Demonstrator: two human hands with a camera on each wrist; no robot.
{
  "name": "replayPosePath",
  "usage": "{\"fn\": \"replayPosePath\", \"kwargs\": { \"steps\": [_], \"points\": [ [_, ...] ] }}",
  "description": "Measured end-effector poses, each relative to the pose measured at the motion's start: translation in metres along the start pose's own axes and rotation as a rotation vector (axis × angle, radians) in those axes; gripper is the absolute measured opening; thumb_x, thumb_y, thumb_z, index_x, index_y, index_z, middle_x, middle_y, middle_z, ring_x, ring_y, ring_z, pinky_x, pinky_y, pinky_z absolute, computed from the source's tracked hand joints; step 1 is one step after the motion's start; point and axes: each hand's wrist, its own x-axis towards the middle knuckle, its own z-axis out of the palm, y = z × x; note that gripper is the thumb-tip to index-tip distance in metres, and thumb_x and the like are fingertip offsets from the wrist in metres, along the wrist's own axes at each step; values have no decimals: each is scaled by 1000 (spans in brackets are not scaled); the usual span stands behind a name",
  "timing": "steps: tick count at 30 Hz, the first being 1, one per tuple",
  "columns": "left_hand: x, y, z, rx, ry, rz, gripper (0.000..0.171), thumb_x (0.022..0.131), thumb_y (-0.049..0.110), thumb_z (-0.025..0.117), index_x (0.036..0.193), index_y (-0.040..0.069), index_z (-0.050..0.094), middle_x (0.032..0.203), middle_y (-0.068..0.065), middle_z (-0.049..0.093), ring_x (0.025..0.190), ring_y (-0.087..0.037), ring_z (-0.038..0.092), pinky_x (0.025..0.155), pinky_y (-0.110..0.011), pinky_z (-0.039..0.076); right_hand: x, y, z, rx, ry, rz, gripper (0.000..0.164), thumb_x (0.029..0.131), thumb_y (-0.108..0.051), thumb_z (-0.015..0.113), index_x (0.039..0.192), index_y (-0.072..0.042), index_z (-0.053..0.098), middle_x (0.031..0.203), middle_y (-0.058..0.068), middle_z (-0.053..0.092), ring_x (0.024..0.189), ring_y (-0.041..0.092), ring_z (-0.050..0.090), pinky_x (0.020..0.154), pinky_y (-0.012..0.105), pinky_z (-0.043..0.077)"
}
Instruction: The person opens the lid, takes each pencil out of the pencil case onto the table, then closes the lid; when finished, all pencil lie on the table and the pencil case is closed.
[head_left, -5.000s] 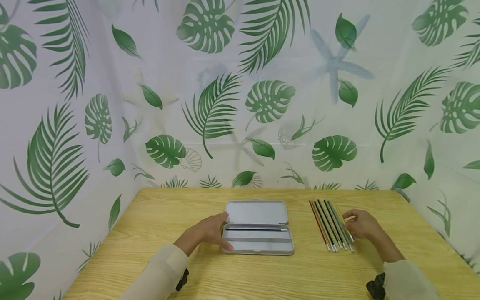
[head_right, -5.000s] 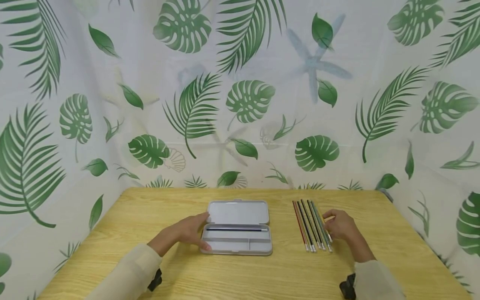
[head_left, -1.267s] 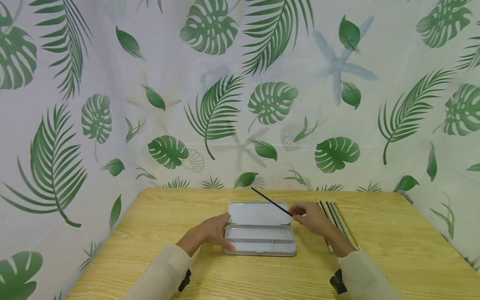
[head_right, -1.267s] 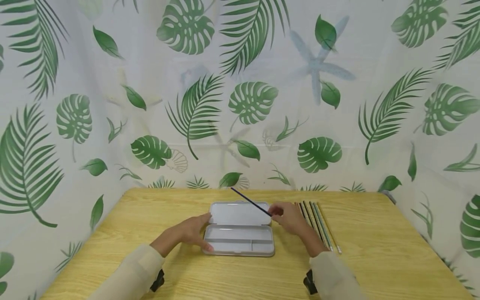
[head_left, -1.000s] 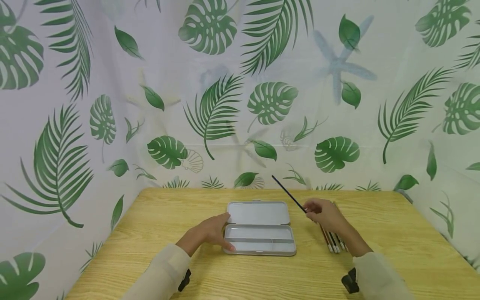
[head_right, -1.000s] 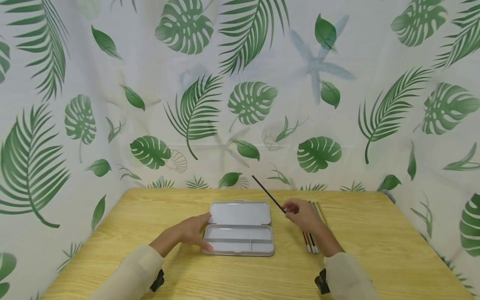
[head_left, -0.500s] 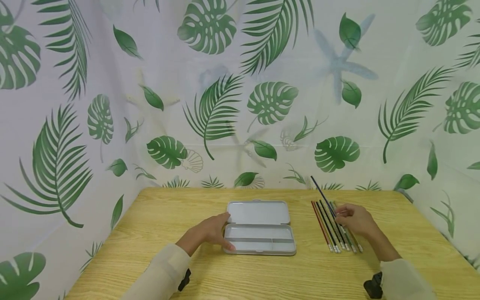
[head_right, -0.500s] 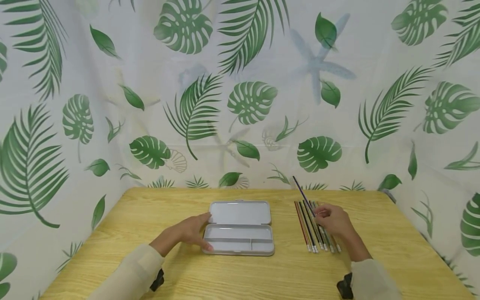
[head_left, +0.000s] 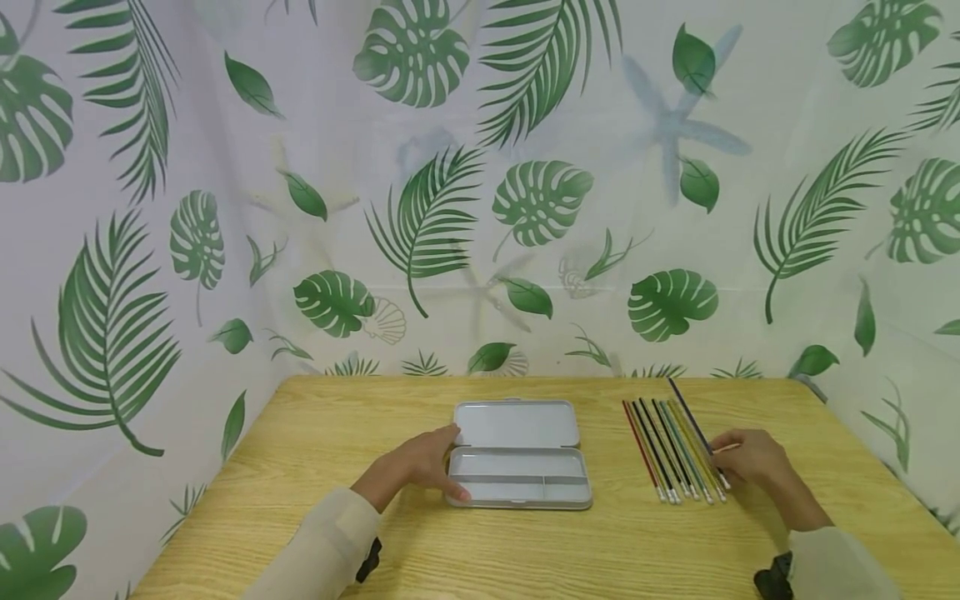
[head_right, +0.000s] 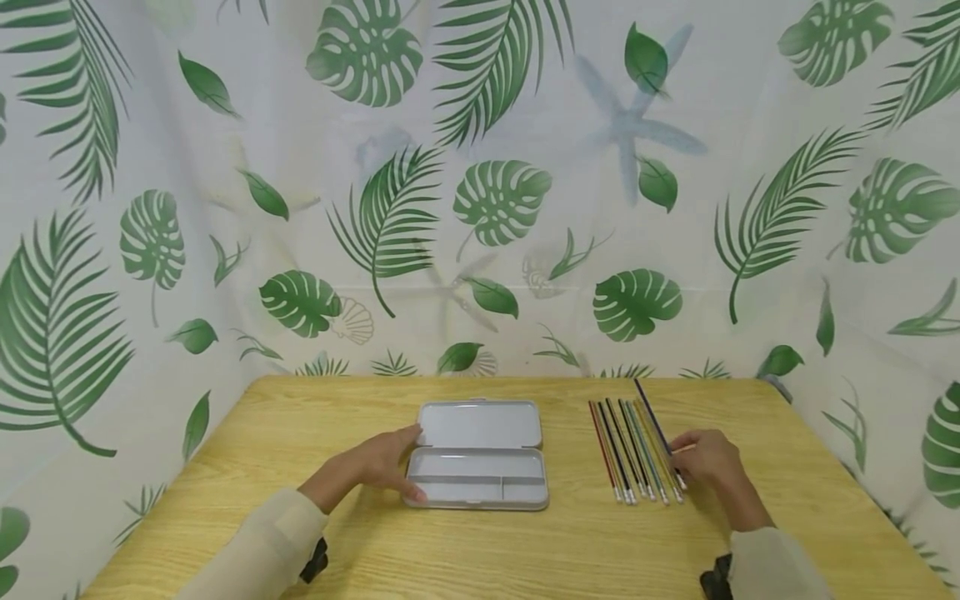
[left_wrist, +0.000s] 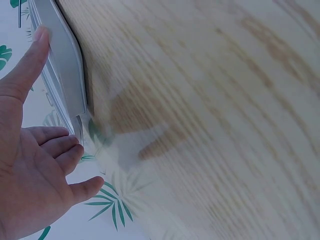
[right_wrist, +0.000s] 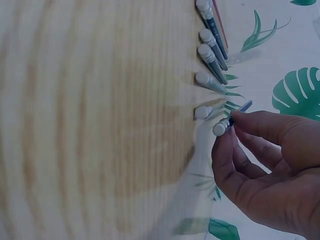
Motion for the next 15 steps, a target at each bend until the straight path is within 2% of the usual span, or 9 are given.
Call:
{"fn": "replayPosePath", "kwargs": {
  "steps": [2, 6, 15],
  "points": [
    [1, 0, 1, 2, 1, -3, 112, 65, 47, 84, 149, 2, 25, 152, -14, 35, 138, -32, 37, 113, -46, 34, -1, 3, -1, -23, 5, 21, 36, 84, -14, 63, 107, 13, 62, 64, -1, 66, 56, 12, 57, 57, 28, 47],
    [2, 0, 1, -1, -1, -10, 113, 65, 48, 84, 150, 3, 24, 153, -14, 33, 139, -31, 35, 114, -45, 33, -3, 5, -3, -15, 5, 51, 32, 80, -12, 66, 100, 13, 65, 69, -1, 67, 57, 10, 60, 54, 28, 51],
    [0, 1, 0, -9, 1, -5, 113, 64, 47, 84, 149, 2, 24, 152, -14, 34, 139, -32, 36, 113, -46, 33, -3, 3, 0, -176, 18, 33, 22, 74, -11, 69, 86, 7, 69, 67, 2, 67, 55, 10, 59, 58, 31, 50]
  ]
}}
